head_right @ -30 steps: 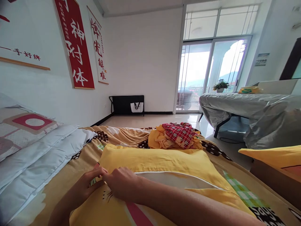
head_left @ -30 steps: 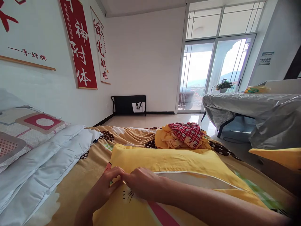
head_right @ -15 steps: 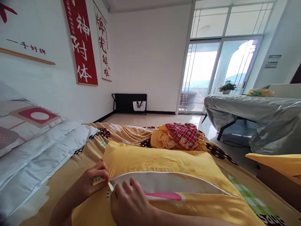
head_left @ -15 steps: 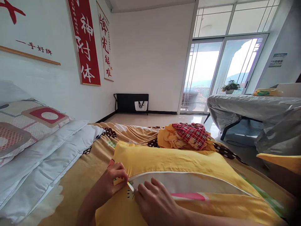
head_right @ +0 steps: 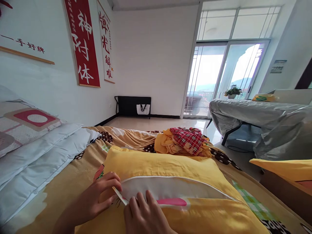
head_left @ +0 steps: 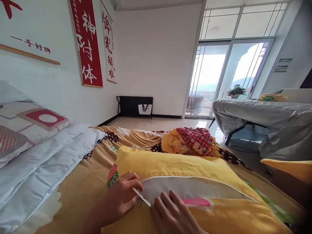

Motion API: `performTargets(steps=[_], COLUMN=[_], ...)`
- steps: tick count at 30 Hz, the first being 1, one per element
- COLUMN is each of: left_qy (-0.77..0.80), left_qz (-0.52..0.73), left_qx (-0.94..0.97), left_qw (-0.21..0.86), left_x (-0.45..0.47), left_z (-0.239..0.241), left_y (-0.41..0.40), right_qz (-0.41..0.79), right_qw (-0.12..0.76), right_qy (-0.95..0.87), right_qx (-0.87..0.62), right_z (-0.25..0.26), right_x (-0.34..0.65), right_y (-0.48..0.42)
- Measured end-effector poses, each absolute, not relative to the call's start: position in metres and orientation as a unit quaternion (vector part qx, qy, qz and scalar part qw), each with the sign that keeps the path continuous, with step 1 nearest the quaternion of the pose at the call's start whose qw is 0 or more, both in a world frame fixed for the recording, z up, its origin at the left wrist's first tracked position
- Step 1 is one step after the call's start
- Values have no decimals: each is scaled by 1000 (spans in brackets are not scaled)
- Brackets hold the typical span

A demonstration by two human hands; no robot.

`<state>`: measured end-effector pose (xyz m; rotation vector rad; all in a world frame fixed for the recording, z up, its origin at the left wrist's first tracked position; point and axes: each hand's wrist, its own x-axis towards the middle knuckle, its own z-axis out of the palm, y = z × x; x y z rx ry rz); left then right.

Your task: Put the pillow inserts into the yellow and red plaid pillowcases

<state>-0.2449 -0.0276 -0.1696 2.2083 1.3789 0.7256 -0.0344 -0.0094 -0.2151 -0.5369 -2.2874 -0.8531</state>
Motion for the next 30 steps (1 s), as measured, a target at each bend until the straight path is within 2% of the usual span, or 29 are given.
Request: performTargets(steps=[4, 8, 15, 20, 24, 30], left_qy=[478, 511, 497, 483, 477, 433], left_qz=[256, 280, 273, 255, 270, 343], left_qx=[805, 775, 768, 785, 799, 760], left_qw=[242, 246, 297, 293, 245, 341], left_x=[-225, -214, -221, -219, -219, -222], left_z=[-173, -181, -180, -178, -181, -186], left_y=[-23, -14, -14, -14, -12, -9], right_qz=[-324, -379, -456, -442, -412, -365], right_qw=[263, 227, 247, 284, 275, 250], right_qy=[-881, -866, -833, -832, -857, -884], right_qx=[-220, -234, -194, -177, -141, -151], right_z=[-200, -196, -179, -175, -176, -182], right_x=[-9, 6, 18, 24, 33, 49], right_y=[-11, -14, -15, -1, 10, -5])
